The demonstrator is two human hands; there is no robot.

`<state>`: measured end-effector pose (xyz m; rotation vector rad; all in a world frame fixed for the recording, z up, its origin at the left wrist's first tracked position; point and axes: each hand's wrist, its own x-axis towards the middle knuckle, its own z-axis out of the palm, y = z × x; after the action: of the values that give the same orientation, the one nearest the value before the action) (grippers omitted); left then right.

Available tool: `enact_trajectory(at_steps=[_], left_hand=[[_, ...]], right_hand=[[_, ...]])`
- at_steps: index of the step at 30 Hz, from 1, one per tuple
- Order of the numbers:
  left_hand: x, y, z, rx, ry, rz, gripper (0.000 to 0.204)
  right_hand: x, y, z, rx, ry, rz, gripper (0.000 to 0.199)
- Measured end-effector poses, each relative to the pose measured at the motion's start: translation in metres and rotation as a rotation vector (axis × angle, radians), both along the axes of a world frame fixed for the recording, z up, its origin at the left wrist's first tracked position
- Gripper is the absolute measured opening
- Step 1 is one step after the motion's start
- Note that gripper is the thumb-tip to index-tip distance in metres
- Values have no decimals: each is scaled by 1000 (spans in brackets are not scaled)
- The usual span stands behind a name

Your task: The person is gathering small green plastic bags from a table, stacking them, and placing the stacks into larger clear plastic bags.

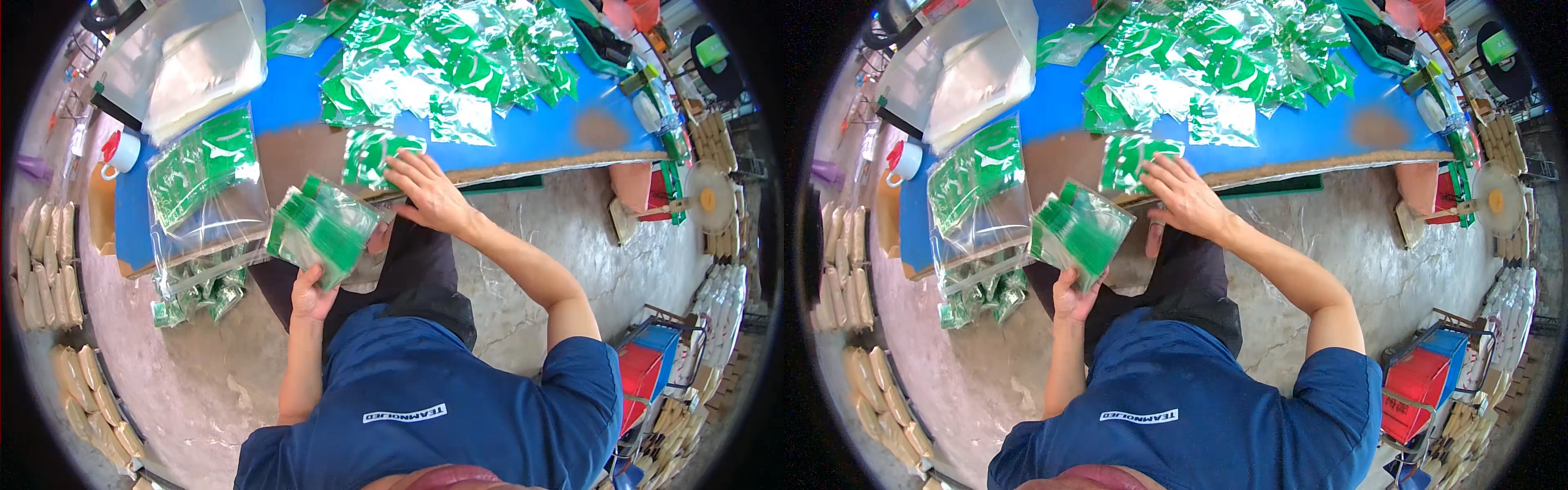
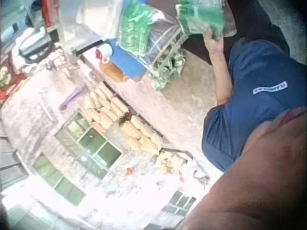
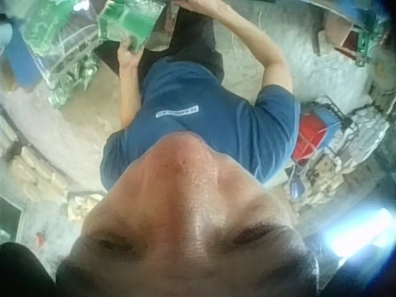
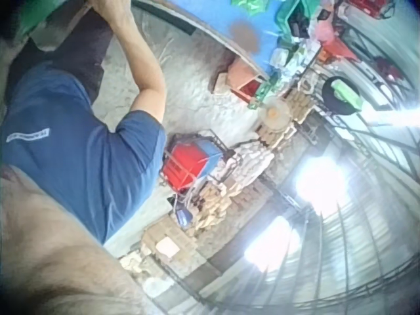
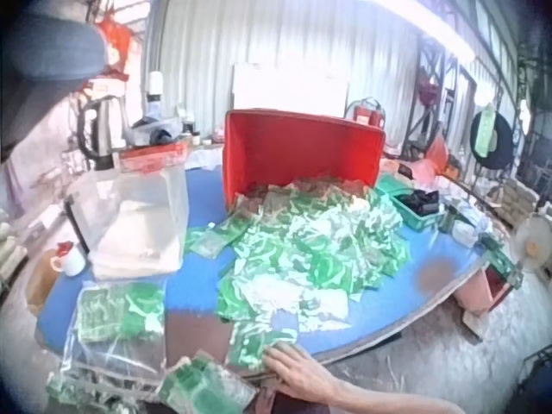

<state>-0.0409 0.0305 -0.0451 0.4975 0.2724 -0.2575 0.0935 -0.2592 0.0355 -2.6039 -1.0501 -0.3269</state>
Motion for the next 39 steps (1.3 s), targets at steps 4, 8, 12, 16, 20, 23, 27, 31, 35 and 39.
enact_trajectory(at_steps=[4, 8, 12, 16, 20, 23, 27, 31, 35, 39], left_hand=[[11, 0, 7, -152, -187, -119, 73], [25, -17, -1, -193, -84, -73, 75], [21, -20, -1, -16, 6, -30, 78], [3, -11, 28, 67, -61, -32, 77], [-5, -2, 14, 80, -71, -42, 76], [-9, 8, 3, -133, -38, -50, 69], [6, 6, 32, -238, -42, -20, 69], [18, -9, 40, -230, 65, -13, 77], [19, -21, 40, -43, 146, 64, 81], [16, -18, 36, 51, 204, 100, 83]], right_hand=[[-3, 24, -9, 591, 190, -60, 21], [-16, 49, 13, 926, 1076, -187, 20], [4, 11, 21, 600, 706, -215, 32], [55, -89, 4, 36, -118, -442, 50], [25, -70, -2, 26, -92, -191, 56], [20, -32, -2, 119, -121, -25, 77], [20, -9, 9, 55, -41, -23, 51], [-5, 2, -3, 39, -61, 13, 89], [-25, 15, 5, 232, 127, 151, 82], [-81, -29, -3, 575, 569, -111, 36]])
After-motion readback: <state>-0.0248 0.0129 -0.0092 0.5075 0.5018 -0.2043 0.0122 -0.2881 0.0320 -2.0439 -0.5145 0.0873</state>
